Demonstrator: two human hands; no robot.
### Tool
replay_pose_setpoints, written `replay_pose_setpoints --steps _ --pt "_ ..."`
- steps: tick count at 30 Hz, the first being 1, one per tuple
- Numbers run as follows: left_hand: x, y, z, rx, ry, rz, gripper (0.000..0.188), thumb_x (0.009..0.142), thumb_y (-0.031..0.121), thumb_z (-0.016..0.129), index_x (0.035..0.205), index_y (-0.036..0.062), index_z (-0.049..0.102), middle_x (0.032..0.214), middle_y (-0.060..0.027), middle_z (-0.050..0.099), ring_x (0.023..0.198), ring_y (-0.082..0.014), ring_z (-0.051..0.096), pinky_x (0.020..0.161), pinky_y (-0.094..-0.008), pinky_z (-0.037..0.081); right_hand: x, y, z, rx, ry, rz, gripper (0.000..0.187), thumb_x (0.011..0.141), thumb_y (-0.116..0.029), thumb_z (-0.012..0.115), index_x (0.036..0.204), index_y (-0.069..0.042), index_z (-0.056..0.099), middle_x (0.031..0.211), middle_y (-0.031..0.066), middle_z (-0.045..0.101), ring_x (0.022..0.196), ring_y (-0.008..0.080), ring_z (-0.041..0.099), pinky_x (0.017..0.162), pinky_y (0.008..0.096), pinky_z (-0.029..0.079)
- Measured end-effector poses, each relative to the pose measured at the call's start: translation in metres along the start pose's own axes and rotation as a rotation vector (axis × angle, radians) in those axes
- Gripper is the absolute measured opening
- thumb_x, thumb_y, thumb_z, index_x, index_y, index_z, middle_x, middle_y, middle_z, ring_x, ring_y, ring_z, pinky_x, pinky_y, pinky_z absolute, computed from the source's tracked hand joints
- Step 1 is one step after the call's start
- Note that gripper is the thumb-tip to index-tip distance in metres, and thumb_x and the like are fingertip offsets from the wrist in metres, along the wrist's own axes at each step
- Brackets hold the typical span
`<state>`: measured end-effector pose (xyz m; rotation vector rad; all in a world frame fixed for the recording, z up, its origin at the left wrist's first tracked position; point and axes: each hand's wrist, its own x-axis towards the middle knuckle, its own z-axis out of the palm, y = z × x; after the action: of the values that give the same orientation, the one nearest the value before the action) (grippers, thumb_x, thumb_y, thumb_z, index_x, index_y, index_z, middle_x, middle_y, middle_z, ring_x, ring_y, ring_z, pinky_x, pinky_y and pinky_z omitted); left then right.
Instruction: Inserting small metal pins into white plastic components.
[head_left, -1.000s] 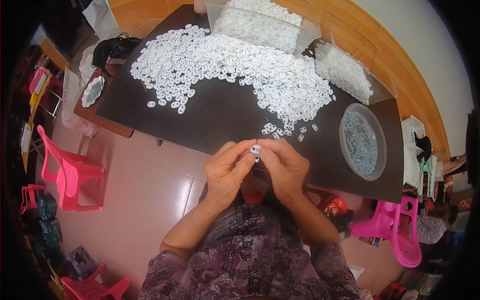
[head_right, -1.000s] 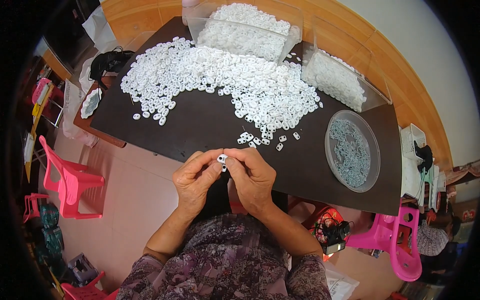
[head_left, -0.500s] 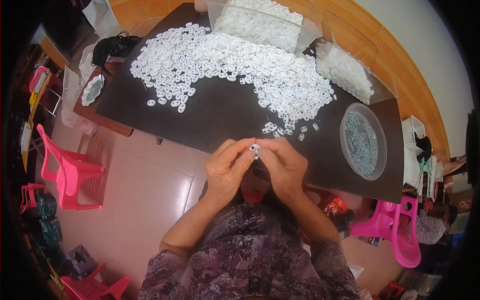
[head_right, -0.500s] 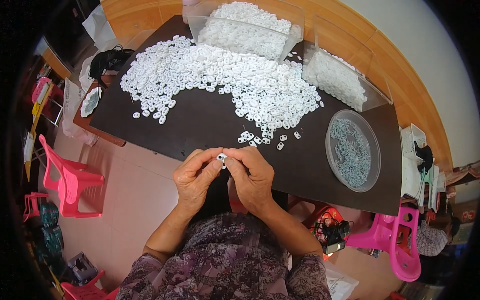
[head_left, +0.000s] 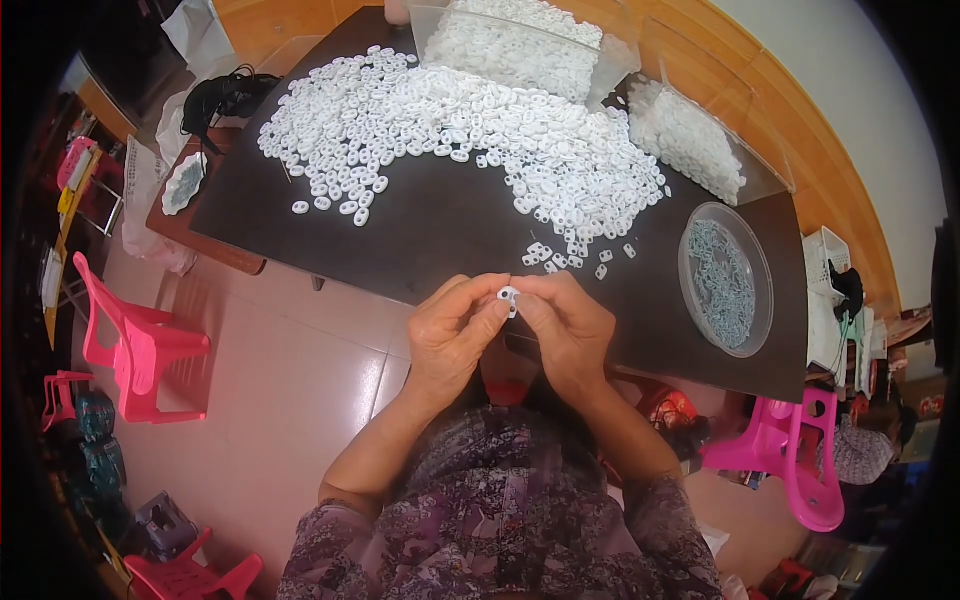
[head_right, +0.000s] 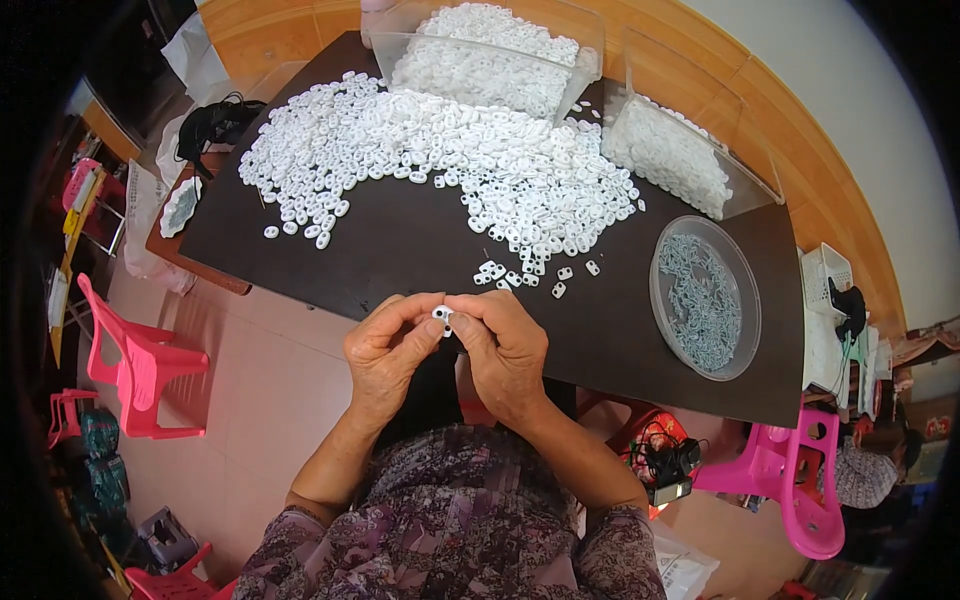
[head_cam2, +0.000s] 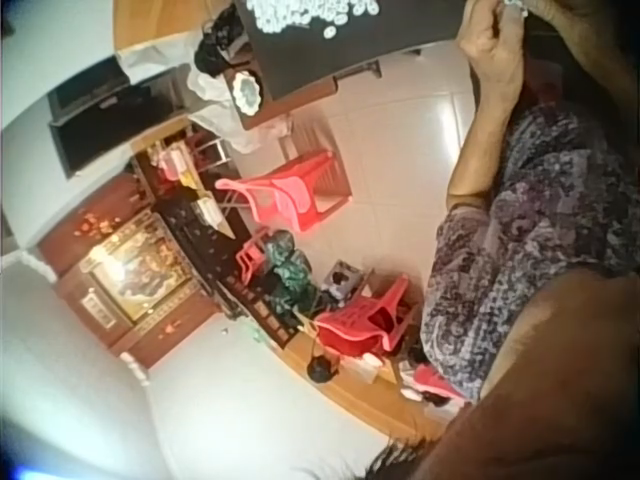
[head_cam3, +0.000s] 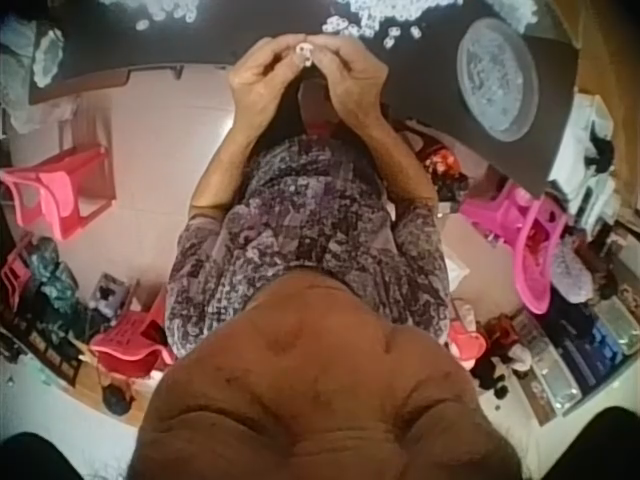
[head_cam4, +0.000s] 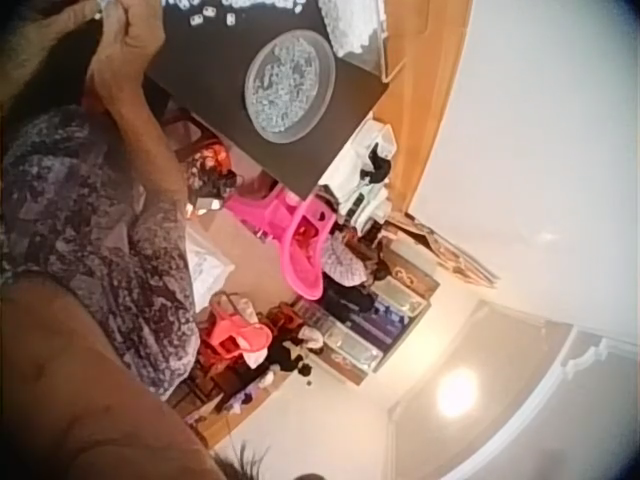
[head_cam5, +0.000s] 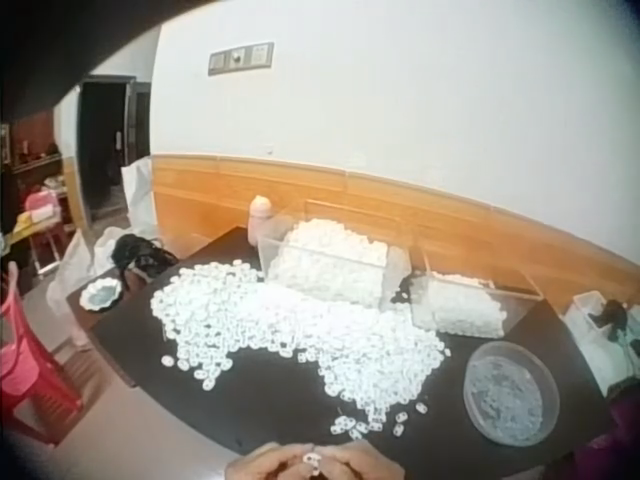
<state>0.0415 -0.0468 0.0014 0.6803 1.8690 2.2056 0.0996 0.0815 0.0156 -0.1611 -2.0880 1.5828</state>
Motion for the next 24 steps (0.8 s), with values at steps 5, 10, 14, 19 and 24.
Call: replay_pose_setpoints --steps 5,10,14,19,24 --pt "0.0 0.0 0.002 -0.052 0.019 -0.02 0.02 0.085 0.003 0.064 0.104 -0.0027 0.063 0.083 -0.0035 0.058 0.076 -0.0088 0.055 0.066 -0.0206 0.044 0.003 0.004 0.001 0.005 0.001 -0.079 0.017 0.081 0.005 0.061 0.097 -0.001 0.065 0.08 0.0042 0.059 0.071 0.0119 0.053 0.064 0.0244 0.043" --pt "-0.002 -0.001 0.003 -0.18 0.041 -0.077 0.021 0.087 0.003 0.062 0.107 -0.0031 0.063 0.09 -0.0036 0.059 0.079 -0.0086 0.055 0.07 -0.0206 0.046 0.001 0.0 -0.002 0.012 -0.09 -0.024 0.02 0.083 0.003 0.061 0.103 0.001 0.063 0.09 0.0034 0.06 0.082 0.0093 0.056 0.071 0.0223 0.045" --pt "-0.002 -0.006 0.004 -0.24 0.025 -0.029 0.021 0.088 0.003 0.061 0.108 -0.0033 0.062 0.092 -0.0037 0.059 0.081 -0.0085 0.056 0.072 -0.0205 0.047 0.005 0.004 0.0 -0.039 -0.039 -0.218 0.033 0.07 0.005 0.069 0.103 -0.001 0.063 0.082 0.0047 0.06 0.067 0.0132 0.051 0.06 0.0252 0.042" --pt "-0.004 -0.006 0.006 -0.299 0.036 -0.01 0.02 0.089 0.004 0.06 0.108 -0.0029 0.062 0.092 -0.0031 0.059 0.08 -0.0081 0.055 0.071 -0.0203 0.046 0.008 0.0 -0.002 -0.226 -0.035 -0.414 0.036 0.068 0.0 0.073 0.103 0.0 0.063 0.081 0.0062 0.06 0.066 0.0166 0.05 0.058 0.0263 0.041" --pt "-0.006 0.0 0.013 -0.41 0.087 -0.06 0.022 0.091 0.008 0.059 0.11 -0.0029 0.061 0.09 -0.0031 0.058 0.078 -0.0077 0.054 0.071 -0.0194 0.045 0.006 0.002 0.002 -0.18 -0.012 -0.375 0.029 0.073 0.003 0.068 0.102 0.003 0.062 0.078 0.0064 0.057 0.068 0.0172 0.049 0.06 0.0273 0.04"
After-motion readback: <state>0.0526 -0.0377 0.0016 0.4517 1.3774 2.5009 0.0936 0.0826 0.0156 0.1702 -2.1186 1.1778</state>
